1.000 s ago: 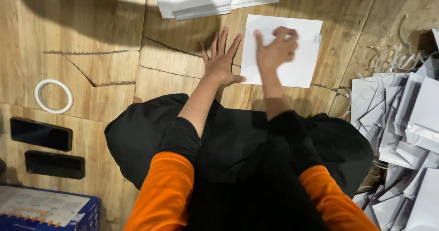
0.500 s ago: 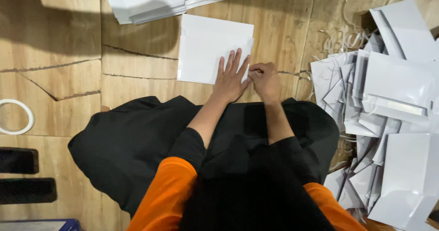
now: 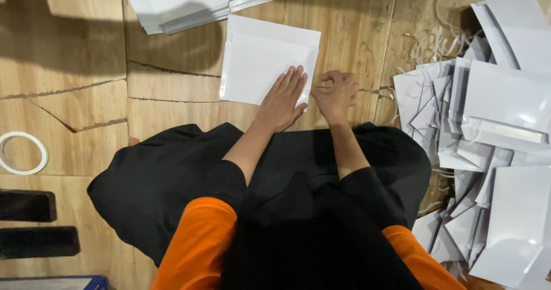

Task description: The person sits on the floor and repeatedly folds white sheets of paper in half by hand. They smooth the creases and stack the folded papers into a pile on the floor.

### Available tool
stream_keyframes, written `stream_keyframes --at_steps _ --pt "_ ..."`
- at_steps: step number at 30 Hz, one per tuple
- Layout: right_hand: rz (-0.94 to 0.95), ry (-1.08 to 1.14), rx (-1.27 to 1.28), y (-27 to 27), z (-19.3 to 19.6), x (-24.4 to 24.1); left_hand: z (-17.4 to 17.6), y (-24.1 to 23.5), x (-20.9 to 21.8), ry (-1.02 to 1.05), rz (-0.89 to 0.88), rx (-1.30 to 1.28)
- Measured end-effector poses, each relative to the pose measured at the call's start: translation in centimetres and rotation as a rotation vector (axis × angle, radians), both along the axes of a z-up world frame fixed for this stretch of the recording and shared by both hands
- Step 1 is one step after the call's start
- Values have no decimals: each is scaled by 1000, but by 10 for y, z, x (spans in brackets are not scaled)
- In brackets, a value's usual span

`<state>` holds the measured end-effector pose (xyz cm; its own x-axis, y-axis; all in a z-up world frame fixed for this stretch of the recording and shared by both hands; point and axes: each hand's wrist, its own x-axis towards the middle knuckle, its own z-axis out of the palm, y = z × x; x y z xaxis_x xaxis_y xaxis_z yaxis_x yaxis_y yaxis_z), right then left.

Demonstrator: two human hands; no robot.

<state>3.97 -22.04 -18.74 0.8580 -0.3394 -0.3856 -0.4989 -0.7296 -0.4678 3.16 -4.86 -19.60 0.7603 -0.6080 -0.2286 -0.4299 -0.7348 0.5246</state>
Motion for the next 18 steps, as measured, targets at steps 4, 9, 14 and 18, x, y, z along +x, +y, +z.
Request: stream_keyframes --at_steps 4,9,14,18 --pt "-144 27 -31 9 -3 27 -4 2 2 -47 -54 -10" --pt "-58 12 -4 2 -4 43 -15 1 -5 -73 -51 -33" --pt "296 -287 297 -8 -6 19 -28 0 -6 -222 89 -251" --pt "192 -263 253 0 -19 26 -25 -1 -4 -228 87 -243"
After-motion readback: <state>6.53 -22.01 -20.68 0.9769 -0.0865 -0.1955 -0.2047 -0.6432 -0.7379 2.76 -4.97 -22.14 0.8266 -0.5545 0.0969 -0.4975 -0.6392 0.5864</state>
